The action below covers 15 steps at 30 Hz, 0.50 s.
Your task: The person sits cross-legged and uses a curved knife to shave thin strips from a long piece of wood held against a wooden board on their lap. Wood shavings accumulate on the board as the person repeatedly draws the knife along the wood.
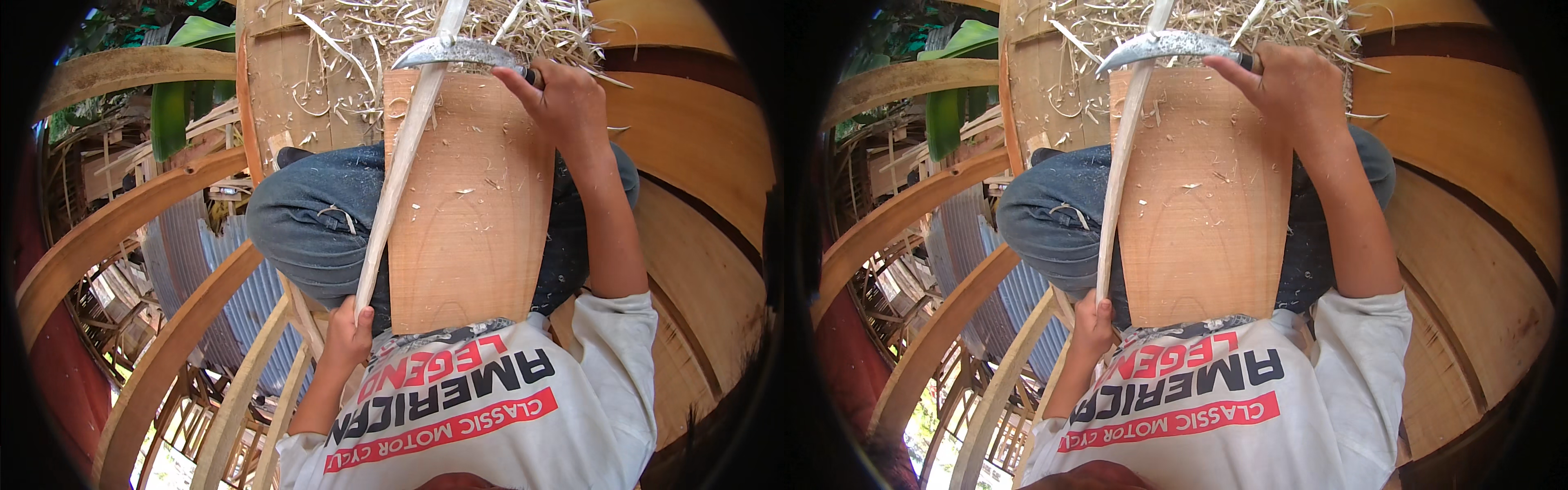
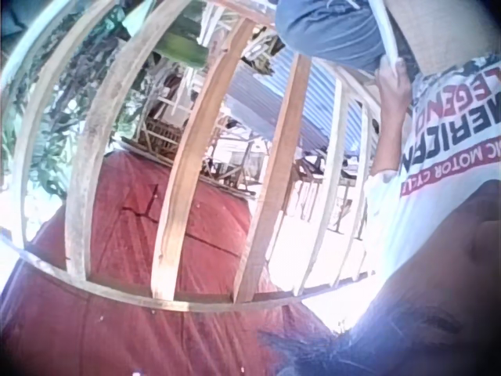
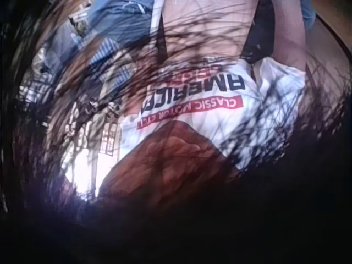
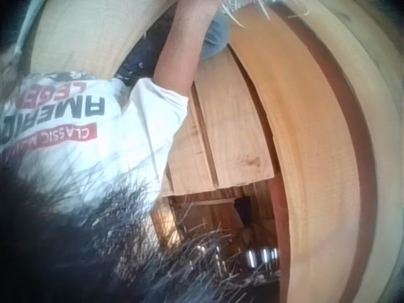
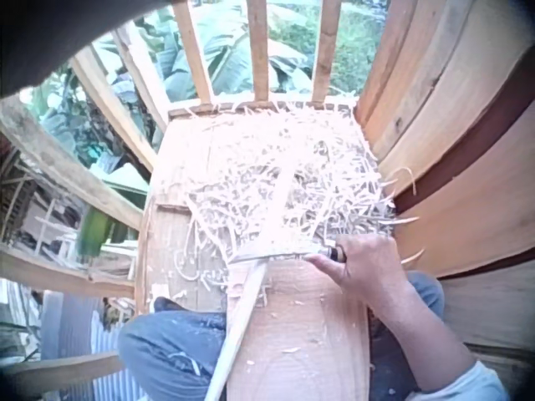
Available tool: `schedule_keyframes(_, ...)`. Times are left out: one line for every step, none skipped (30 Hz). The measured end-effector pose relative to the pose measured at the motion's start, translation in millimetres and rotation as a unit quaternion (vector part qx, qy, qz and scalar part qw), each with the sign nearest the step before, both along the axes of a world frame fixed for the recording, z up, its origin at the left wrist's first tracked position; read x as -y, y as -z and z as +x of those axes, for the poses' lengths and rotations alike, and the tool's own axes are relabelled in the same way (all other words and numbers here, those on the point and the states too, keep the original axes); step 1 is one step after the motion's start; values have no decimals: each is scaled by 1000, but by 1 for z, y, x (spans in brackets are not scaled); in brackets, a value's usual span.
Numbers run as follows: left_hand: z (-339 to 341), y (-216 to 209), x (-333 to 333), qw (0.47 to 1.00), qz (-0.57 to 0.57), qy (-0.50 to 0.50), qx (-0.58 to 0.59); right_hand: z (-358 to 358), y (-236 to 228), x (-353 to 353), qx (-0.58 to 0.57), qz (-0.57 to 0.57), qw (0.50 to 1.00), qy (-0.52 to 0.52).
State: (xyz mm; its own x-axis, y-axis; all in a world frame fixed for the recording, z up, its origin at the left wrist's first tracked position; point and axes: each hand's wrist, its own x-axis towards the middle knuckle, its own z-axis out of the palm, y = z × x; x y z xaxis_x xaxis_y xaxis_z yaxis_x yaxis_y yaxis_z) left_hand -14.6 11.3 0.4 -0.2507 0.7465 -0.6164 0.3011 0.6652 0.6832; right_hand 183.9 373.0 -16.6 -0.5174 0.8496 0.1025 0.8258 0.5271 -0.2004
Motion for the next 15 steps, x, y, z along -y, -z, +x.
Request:
schedule_keyframes(0, -1, -3, 1000, -3, 0, 2, 3, 5, -13, 13, 28, 999, 6)
schedule_keyframes(-1, 0, -5, 1000, -6, -6, 3, 4, 9, -22, 7, 38, 999, 12)
schedule_keyframes(0, -1, -6, 1000, -10, -11, 6, 4, 12, -30, 2, 46, 999, 17)
schedule_keyframes(1, -3, -5, 1000, -16, -20, 8, 3, 16, -38, -4, 53, 998, 19)
schedule_keyframes(2, -2, -3, 1000, -6, -16, 0, 7, 19, -52, -8, 38, 995, 94)
schedule_keyframes(3, 0, -2, 1000, 4, -10, -10, 18, 21, -69, -15, 21, 985, 171)
schedule_keyframes(2, 0, -3, 1000, 14, 3, -13, 50, 21, -91, -41, -27, 970, 237)
schedule_keyframes(1, 0, -4, 1000, 15, 10, -11, 74, 23, -106, -71, -75, 949, 296)
schedule_keyframes(0, -3, -6, 1000, 14, 12, -13, 75, 22, -104, -106, -66, 953, 277)
schedule_keyframes(-2, -4, -8, 1000, 14, 15, -14, 79, 17, -94, -141, -55, 954, 258)
schedule_keyframes(-1, -1, -2, 1000, 0, -5, 4, 84, 10, -77, -170, -51, 955, 239)
schedule_keyframes(2, 2, 1, 1000, -2, -10, -2, 70, 0, -48, -167, -77, 963, 199)
schedule_keyframes(4, 4, 4, 1000, -4, -13, -9, 48, -10, -12, -164, -102, 968, 159)
schedule_keyframes(5, 4, 6, 1000, -1, -18, -15, 38, -9, 17, -163, -104, 977, 92)
schedule_keyframes(2, 6, 6, 1000, -1, -12, -5, 29, -13, 46, -111, -121, 986, 34)
